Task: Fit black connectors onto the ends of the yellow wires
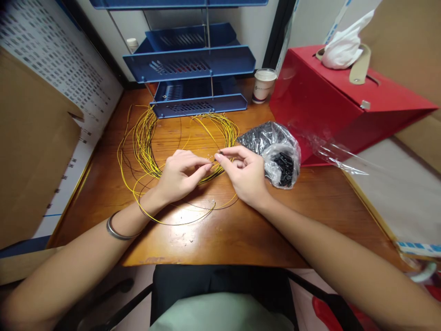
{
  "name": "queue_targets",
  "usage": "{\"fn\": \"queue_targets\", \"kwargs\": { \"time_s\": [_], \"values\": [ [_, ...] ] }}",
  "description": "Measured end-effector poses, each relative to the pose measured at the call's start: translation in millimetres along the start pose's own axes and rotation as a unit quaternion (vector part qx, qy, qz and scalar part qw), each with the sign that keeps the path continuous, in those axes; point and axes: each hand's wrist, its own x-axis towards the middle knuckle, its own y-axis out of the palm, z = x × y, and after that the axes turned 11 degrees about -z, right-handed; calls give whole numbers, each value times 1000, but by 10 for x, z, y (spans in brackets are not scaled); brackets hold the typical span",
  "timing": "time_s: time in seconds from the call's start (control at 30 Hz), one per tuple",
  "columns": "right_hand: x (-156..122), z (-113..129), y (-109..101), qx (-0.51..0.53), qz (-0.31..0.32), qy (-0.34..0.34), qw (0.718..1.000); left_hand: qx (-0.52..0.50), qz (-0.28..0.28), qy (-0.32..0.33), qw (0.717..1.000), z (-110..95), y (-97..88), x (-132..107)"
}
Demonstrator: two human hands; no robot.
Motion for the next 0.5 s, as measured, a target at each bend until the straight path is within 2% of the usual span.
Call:
{"fn": "queue_targets", "kwargs": {
  "time_s": [0.1,0.3,0.5],
  "values": [
    [-20,-8,12,-7,16,0,1000,3,9,-10,1000,-5,-5,7],
    [25,17,-19,-1,-21,0,1000,-1,16,-12,1000,-8,-9,7],
    [-33,-5,17,-16,15,7,1000,0,13,-11,1000,-8,-5,7]
  ]
}}
